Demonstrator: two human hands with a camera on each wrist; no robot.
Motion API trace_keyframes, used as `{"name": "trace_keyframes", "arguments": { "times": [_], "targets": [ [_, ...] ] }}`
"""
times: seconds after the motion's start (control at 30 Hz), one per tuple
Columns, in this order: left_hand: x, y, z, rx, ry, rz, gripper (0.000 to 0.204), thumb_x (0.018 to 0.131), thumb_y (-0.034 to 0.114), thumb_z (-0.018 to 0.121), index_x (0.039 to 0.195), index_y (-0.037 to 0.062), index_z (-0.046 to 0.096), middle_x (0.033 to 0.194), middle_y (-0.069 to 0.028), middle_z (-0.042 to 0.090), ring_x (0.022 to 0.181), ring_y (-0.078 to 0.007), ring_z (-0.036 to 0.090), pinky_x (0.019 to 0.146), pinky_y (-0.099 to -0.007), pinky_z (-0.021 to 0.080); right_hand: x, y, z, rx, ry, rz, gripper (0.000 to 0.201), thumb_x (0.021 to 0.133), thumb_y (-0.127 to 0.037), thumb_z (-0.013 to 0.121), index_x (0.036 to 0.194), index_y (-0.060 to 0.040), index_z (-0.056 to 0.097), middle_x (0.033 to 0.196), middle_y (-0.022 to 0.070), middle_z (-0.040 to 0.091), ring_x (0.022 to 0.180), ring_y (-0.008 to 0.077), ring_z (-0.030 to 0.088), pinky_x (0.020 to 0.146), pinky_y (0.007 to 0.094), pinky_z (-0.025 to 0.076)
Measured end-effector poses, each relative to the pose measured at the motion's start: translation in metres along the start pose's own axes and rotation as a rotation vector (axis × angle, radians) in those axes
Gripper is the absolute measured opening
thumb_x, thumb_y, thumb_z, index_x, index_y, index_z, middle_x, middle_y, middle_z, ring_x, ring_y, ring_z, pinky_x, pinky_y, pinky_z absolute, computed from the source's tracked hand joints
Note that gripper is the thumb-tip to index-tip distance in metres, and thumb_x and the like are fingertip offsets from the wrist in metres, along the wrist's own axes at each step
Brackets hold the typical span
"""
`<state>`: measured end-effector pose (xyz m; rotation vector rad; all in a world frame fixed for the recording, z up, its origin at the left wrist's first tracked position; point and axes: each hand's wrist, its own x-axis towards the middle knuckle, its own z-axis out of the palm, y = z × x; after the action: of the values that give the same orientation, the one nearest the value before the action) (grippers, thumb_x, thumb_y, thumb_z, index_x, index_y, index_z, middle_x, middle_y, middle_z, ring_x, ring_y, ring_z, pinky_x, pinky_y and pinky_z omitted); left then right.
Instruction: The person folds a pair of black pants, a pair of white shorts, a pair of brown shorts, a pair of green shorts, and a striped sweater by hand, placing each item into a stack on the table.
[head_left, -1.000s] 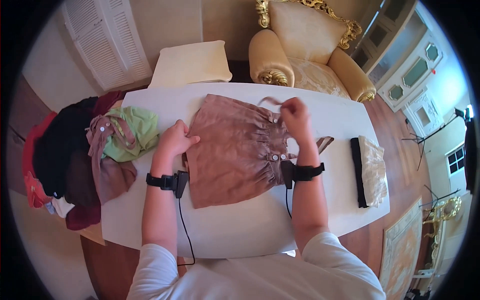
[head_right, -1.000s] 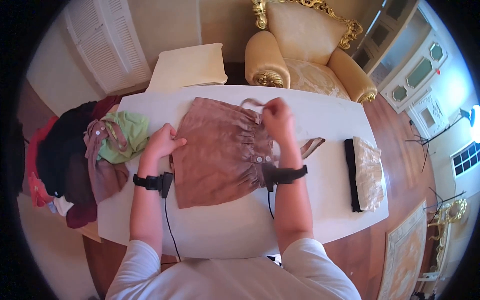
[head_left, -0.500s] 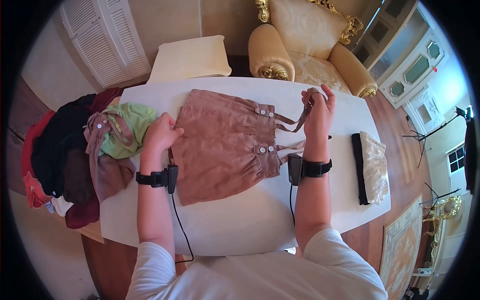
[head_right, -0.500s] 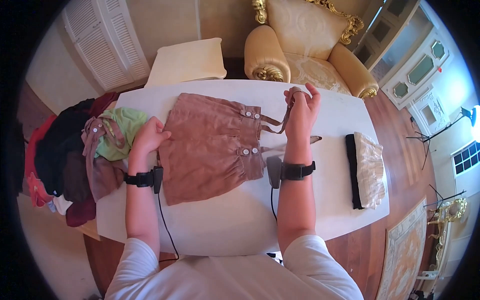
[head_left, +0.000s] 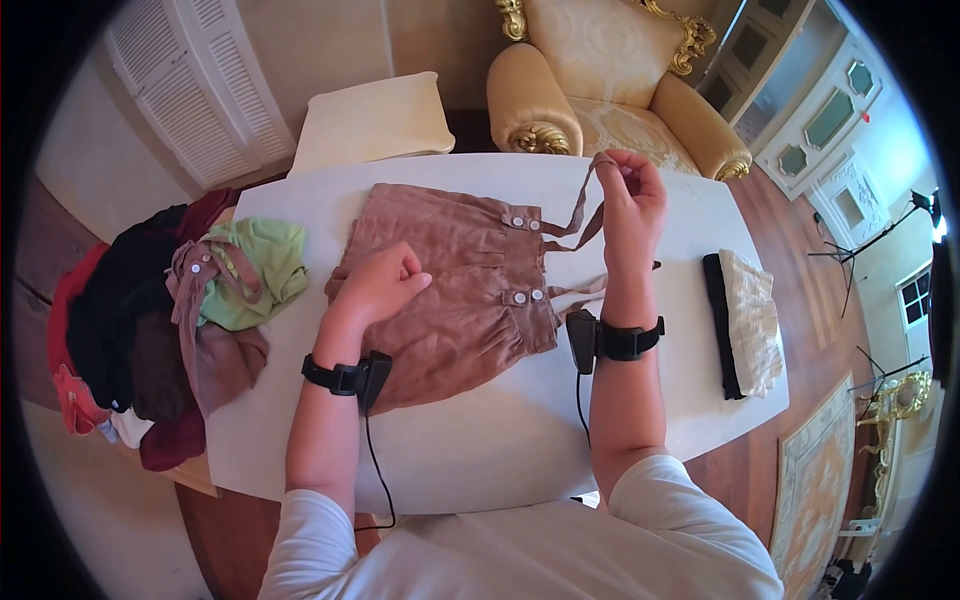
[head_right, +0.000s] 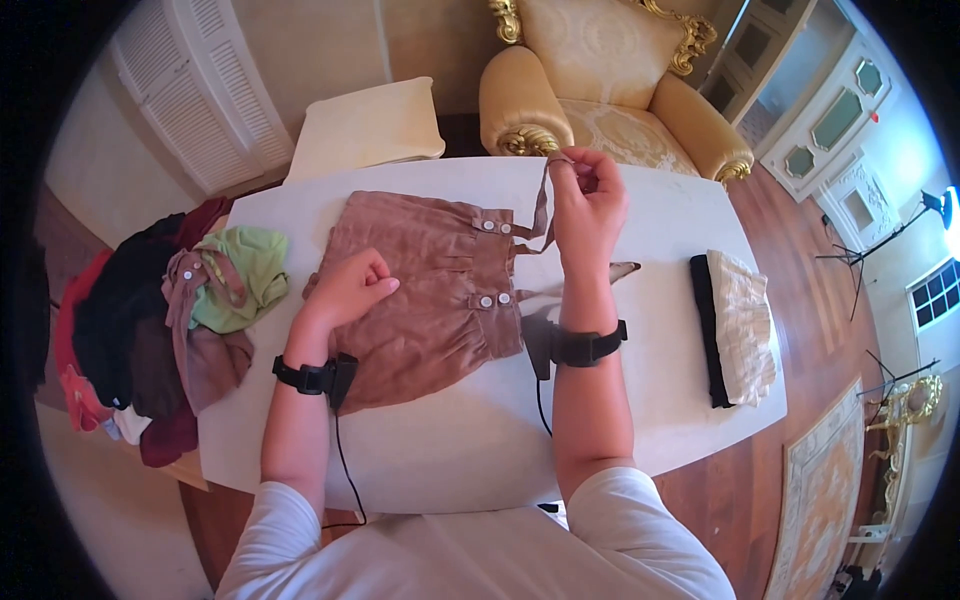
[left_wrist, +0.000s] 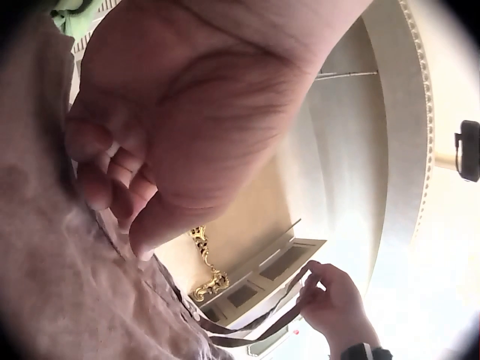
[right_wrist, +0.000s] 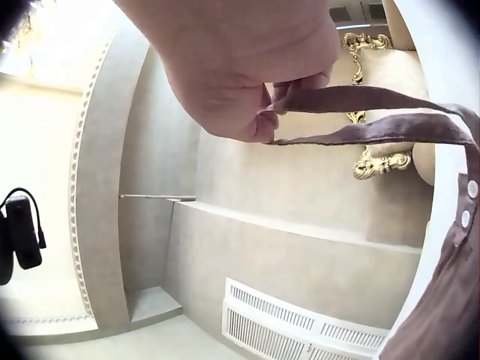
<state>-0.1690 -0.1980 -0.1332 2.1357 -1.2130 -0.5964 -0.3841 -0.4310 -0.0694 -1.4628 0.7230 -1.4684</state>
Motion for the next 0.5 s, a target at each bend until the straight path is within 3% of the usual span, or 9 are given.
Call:
{"name": "trace_keyframes", "arguments": {
  "times": [0.37, 0.5],
  "targets": [
    [0.001, 0.007, 0.019, -0.036, -0.105, 0.075, 0.024, 0.092, 0.025, 0.077, 0.094, 0.0038, 0.066, 0.084, -0.0116, 0.071, 0.078, -0.0254, 0.067, 0.073, -0.0378, 0.053, -0.003, -0.011, 0.001, 0.007, -0.049, -0.043, 0.015, 0.093, -0.007, 0.075, 0.105, 0.0010, 0.072, 0.078, -0.0038, 0.063, 0.069, 0.0026, 0.054, 0.062, 0.0209, 0.043],
    [0.002, 0.004, 0.024, -0.029, -0.088, 0.074, 0.023, 0.091, 0.024, 0.078, 0.093, 0.0042, 0.066, 0.078, -0.0080, 0.068, 0.072, -0.0204, 0.063, 0.068, -0.0354, 0.051, -0.006, -0.022, -0.001, -0.140, -0.104, -0.048, 0.020, 0.092, -0.010, 0.074, 0.108, 0.0019, 0.071, 0.075, -0.0004, 0.064, 0.065, 0.0047, 0.054, 0.060, 0.0228, 0.044]
  ]
}}
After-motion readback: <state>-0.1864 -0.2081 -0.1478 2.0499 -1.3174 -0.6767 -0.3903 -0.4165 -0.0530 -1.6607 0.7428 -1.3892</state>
